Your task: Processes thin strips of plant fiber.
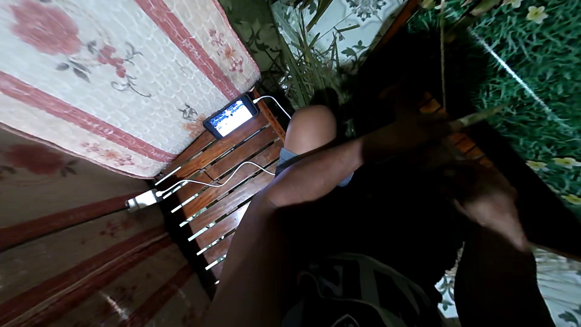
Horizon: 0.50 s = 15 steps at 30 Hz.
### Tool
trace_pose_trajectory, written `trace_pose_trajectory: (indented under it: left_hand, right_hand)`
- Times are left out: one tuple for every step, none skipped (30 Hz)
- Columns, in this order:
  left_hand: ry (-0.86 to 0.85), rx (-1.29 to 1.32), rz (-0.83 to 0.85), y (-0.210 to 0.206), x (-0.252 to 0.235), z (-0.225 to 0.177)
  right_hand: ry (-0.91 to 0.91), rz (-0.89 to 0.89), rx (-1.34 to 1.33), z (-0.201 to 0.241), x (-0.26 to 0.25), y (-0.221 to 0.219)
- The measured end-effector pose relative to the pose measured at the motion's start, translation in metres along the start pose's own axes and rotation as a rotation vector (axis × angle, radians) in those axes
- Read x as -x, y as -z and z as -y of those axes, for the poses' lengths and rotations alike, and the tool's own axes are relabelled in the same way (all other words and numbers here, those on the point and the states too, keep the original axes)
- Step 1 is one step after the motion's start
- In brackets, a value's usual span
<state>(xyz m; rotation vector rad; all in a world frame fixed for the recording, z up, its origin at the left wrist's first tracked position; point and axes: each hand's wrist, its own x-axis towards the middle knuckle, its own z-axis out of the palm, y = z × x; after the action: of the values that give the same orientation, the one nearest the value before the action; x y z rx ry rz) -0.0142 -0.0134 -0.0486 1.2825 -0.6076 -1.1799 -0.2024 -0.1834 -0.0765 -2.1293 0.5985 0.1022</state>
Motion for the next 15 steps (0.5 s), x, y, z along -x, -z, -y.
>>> trace_pose_trajectory:
  left_hand:
    - [-0.010, 0.010, -0.036, 0.003, -0.002, 0.000]
    - [-0.021, 0.030, -0.062, 0.006, -0.005, 0.000]
    - [-0.035, 0.063, -0.079, 0.007, -0.007, 0.002]
    - [-0.033, 0.096, -0.085, 0.008, -0.009, 0.003]
    - [-0.026, 0.116, -0.082, 0.008, -0.009, 0.003]
    - [-0.018, 0.132, -0.073, 0.008, -0.010, 0.004]
    - [-0.007, 0.142, -0.061, 0.007, -0.010, 0.005]
    - [-0.001, 0.145, -0.050, 0.005, -0.010, 0.006]
    - [0.000, 0.122, -0.031, 0.004, -0.009, 0.007]
    - [0.012, 0.082, -0.007, 0.001, -0.006, 0.006]
    - [0.030, 0.033, 0.025, -0.002, -0.002, 0.003]
    - [0.043, -0.013, 0.071, -0.005, 0.002, 0.000]
    - [0.041, -0.029, 0.099, -0.009, 0.003, 0.002]
    - [0.027, -0.031, 0.116, -0.014, 0.002, 0.007]
    - [0.024, -0.035, 0.141, -0.016, -0.003, 0.015]
  right_hand:
    - [0.019, 0.004, 0.013, -0.004, 0.000, 0.001]
    - [0.040, 0.002, -0.036, -0.008, 0.000, 0.000]
    - [0.033, 0.013, -0.106, -0.008, 0.000, -0.001]
    - [0.022, 0.025, -0.149, -0.008, 0.000, -0.001]
    - [0.015, 0.032, -0.161, -0.007, 0.000, -0.001]
    - [0.006, 0.034, -0.146, -0.006, 0.000, 0.000]
    - [-0.001, 0.026, -0.129, -0.005, 0.000, 0.000]
    - [-0.012, 0.019, -0.115, -0.003, 0.000, 0.001]
    - [-0.017, 0.011, -0.107, -0.001, 0.000, 0.000]
    - [-0.012, 0.004, -0.111, 0.001, 0.001, 0.000]
    - [0.007, -0.006, -0.124, 0.002, 0.001, -0.001]
    - [0.033, -0.015, -0.148, 0.003, 0.001, -0.003]
    - [0.058, -0.028, -0.176, 0.004, 0.001, -0.004]
    - [0.084, -0.037, -0.192, 0.005, 0.001, -0.006]
    - [0.110, -0.053, -0.186, 0.006, 0.001, -0.006]
